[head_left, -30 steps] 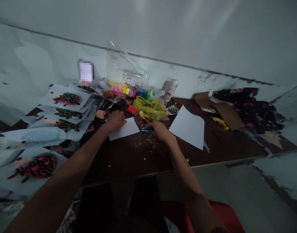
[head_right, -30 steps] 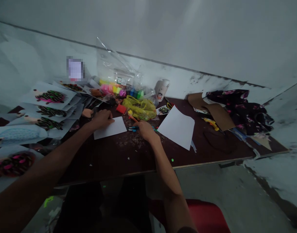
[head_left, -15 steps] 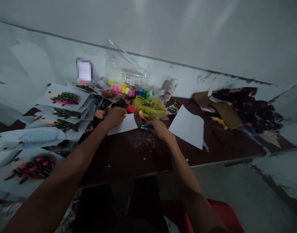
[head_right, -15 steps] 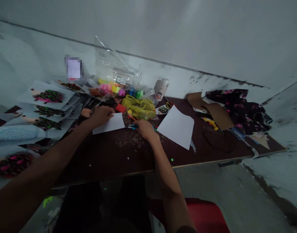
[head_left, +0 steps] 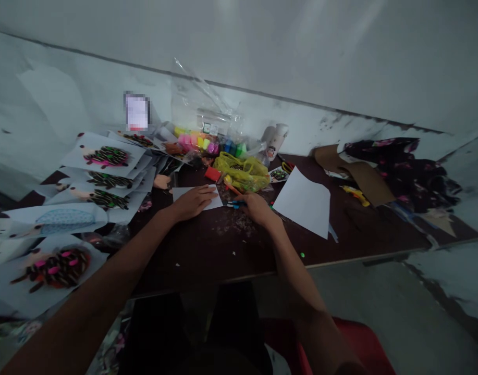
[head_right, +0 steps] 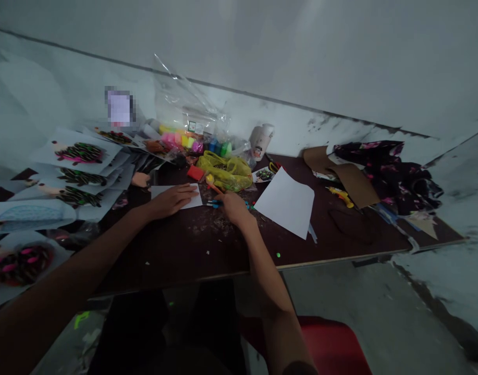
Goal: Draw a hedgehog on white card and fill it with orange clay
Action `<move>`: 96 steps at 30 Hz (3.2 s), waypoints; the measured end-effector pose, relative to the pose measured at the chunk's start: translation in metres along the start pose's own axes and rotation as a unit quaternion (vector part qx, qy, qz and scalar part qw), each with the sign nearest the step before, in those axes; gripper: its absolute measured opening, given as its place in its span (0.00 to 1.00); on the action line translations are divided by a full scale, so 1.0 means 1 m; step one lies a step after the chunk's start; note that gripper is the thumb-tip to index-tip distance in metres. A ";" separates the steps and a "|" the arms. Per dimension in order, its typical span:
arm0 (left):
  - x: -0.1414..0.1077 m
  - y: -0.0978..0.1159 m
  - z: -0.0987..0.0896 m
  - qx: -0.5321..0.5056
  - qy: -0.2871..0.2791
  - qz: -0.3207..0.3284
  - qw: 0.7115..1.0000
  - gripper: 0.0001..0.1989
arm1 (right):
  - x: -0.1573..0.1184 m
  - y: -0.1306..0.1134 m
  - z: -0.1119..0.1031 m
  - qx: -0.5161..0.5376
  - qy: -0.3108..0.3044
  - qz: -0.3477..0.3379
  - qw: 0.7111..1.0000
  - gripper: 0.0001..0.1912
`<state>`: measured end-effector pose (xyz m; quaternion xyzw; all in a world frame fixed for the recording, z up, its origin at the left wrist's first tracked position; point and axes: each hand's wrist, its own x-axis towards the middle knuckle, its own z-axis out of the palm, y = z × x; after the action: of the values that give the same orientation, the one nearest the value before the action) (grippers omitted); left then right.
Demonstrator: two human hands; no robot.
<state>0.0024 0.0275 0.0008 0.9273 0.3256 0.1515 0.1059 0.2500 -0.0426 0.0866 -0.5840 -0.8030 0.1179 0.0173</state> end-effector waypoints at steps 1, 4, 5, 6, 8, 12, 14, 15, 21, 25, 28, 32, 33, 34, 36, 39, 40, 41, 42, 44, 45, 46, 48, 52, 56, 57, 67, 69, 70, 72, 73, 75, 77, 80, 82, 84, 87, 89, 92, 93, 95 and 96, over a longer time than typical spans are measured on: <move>0.000 0.001 0.000 0.004 -0.003 0.001 1.000 0.24 | -0.001 0.000 0.000 -0.001 0.000 -0.001 1.000 0.18; -0.001 0.003 -0.003 0.013 -0.010 0.009 1.000 0.23 | -0.002 0.001 0.001 -0.007 0.002 0.001 1.000 0.19; -0.001 0.003 -0.003 0.014 -0.010 0.010 1.000 0.23 | -0.002 0.001 0.002 -0.008 0.003 0.001 1.000 0.19; -0.001 0.004 -0.004 0.015 -0.008 0.010 1.000 0.23 | -0.002 0.002 0.003 -0.008 0.005 0.000 1.000 0.18; -0.001 0.003 -0.003 0.017 -0.003 0.008 1.000 0.23 | -0.002 0.003 0.005 -0.007 0.008 -0.003 1.000 0.18; -0.002 0.002 0.000 0.014 0.003 0.011 1.000 0.23 | -0.003 0.004 0.006 -0.004 0.010 -0.009 1.000 0.18; -0.002 0.001 0.001 0.013 0.003 0.013 1.000 0.22 | -0.003 0.004 0.006 -0.003 0.008 -0.010 1.000 0.18; -0.002 0.001 0.001 0.013 0.002 0.012 1.000 0.22 | -0.003 0.004 0.005 -0.002 0.007 -0.009 1.000 0.18; -0.001 -0.001 0.001 0.004 -0.004 0.009 1.000 0.21 | -0.003 0.006 0.008 0.023 0.011 -0.025 0.999 0.19; -0.001 -0.001 0.000 0.002 -0.007 0.008 1.000 0.21 | -0.006 0.008 0.012 0.041 0.022 -0.029 0.998 0.19; -0.001 -0.001 0.000 0.001 -0.006 0.015 1.000 0.21 | -0.009 0.009 0.016 0.040 0.035 -0.028 0.998 0.20; -0.001 -0.002 0.000 0.001 0.000 0.021 1.000 0.21 | -0.011 0.011 0.020 0.041 0.041 -0.037 0.998 0.20; -0.001 -0.002 0.000 0.002 0.000 0.023 1.000 0.21 | -0.011 0.012 0.021 0.043 0.041 -0.038 0.998 0.20; 0.000 -0.003 0.001 0.003 -0.002 0.026 1.000 0.21 | -0.012 0.012 0.022 0.045 0.042 -0.038 0.997 0.20; 0.000 -0.004 0.001 0.005 -0.005 0.027 1.000 0.21 | -0.012 0.012 0.024 0.047 0.046 -0.036 0.997 0.20; 0.000 -0.005 0.002 0.008 -0.010 0.021 1.000 0.21 | -0.010 0.012 0.028 0.047 0.055 -0.037 0.997 0.20; 0.000 -0.005 0.002 0.009 -0.012 0.018 1.000 0.22 | -0.009 0.012 0.029 0.049 0.058 -0.040 0.996 0.20; 0.000 -0.005 0.002 0.009 -0.014 0.017 1.000 0.22 | -0.008 0.012 0.030 0.052 0.061 -0.045 0.996 0.20; 0.000 -0.006 0.002 0.009 -0.017 0.017 1.000 0.23 | -0.008 0.013 0.031 0.055 0.064 -0.050 0.995 0.20; 0.000 -0.006 0.002 0.007 -0.020 0.019 1.000 0.25 | -0.007 0.015 0.033 0.063 0.069 -0.063 0.994 0.19; 0.000 -0.006 0.002 0.005 -0.019 0.022 1.000 0.25 | -0.007 0.015 0.034 0.065 0.071 -0.068 0.993 0.19; 0.000 -0.007 0.002 0.004 -0.018 0.025 1.000 0.25 | -0.006 0.016 0.034 0.066 0.073 -0.071 0.993 0.19; 0.000 -0.008 0.002 0.003 -0.015 0.027 1.000 0.25 | -0.005 0.015 0.034 0.063 0.074 -0.076 0.992 0.19; 0.000 -0.008 0.002 0.001 -0.013 0.029 0.999 0.25 | -0.003 0.012 0.034 0.050 0.076 -0.089 0.992 0.19; 0.000 -0.007 0.000 -0.008 -0.021 0.029 0.999 0.25 | -0.002 0.011 0.035 0.048 0.079 -0.095 0.991 0.19; 0.000 -0.007 -0.001 -0.010 -0.023 0.027 0.999 0.25 | -0.002 0.011 0.035 0.048 0.080 -0.097 0.991 0.18; 0.002 -0.014 0.003 -0.029 -0.024 0.021 0.999 0.27 | 0.001 0.005 0.034 0.039 0.061 -0.110 0.991 0.18; 0.002 -0.017 0.004 -0.035 -0.024 0.023 0.999 0.27 | 0.001 0.004 0.034 0.041 0.062 -0.111 0.991 0.18; 0.002 -0.018 0.005 -0.040 -0.022 0.022 0.999 0.28 | 0.000 0.003 0.033 0.042 0.062 -0.111 0.991 0.18; 0.001 -0.020 0.005 -0.050 -0.015 0.016 0.998 0.29 | 0.000 0.000 0.032 0.045 0.057 -0.112 0.991 0.18; 0.001 -0.020 0.005 -0.056 -0.012 0.013 0.998 0.29 | 0.000 -0.002 0.032 0.046 0.053 -0.112 0.991 0.18; 0.000 -0.021 0.005 -0.066 -0.010 0.012 0.998 0.30 | -0.001 -0.003 0.030 0.049 0.044 -0.113 0.991 0.18; 0.000 -0.021 0.005 -0.070 -0.013 0.011 0.997 0.31 | -0.002 -0.004 0.030 0.051 0.041 -0.117 0.991 0.17; -0.001 -0.020 0.005 -0.070 -0.016 -0.004 0.997 0.32 | -0.001 -0.004 0.030 0.056 0.049 -0.119 0.990 0.17; -0.001 -0.019 0.005 -0.067 -0.019 -0.016 0.997 0.33 | -0.001 -0.006 0.031 0.059 0.054 -0.119 0.990 0.18; -0.001 -0.018 0.004 -0.062 -0.024 -0.023 0.998 0.33 | -0.001 -0.007 0.032 0.056 0.057 -0.117 0.990 0.18; -0.001 -0.017 0.002 -0.057 -0.026 -0.027 0.998 0.35 | -0.002 -0.009 0.033 0.052 0.060 -0.118 0.990 0.17; -0.001 -0.017 0.001 -0.061 -0.025 -0.027 0.997 0.35 | -0.003 -0.008 0.034 0.053 0.061 -0.118 0.990 0.17; -0.001 -0.017 0.001 -0.067 -0.028 -0.029 0.997 0.34 | -0.003 -0.008 0.037 0.065 0.075 -0.096 0.990 0.16; -0.001 -0.017 0.002 -0.068 -0.029 -0.032 0.997 0.34 | -0.003 -0.008 0.038 0.070 0.083 -0.088 0.990 0.15; 0.000 -0.017 0.003 -0.069 -0.030 -0.035 0.997 0.34 | -0.002 -0.009 0.040 0.077 0.093 -0.082 0.989 0.13; 0.000 -0.018 0.004 -0.070 -0.029 -0.033 0.997 0.34 | -0.002 -0.010 0.041 0.078 0.094 -0.084 0.989 0.12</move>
<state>-0.0065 0.0409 -0.0078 0.9101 0.3417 0.1433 0.1854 0.2349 -0.0543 0.0492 -0.5197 -0.8324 0.1226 0.1484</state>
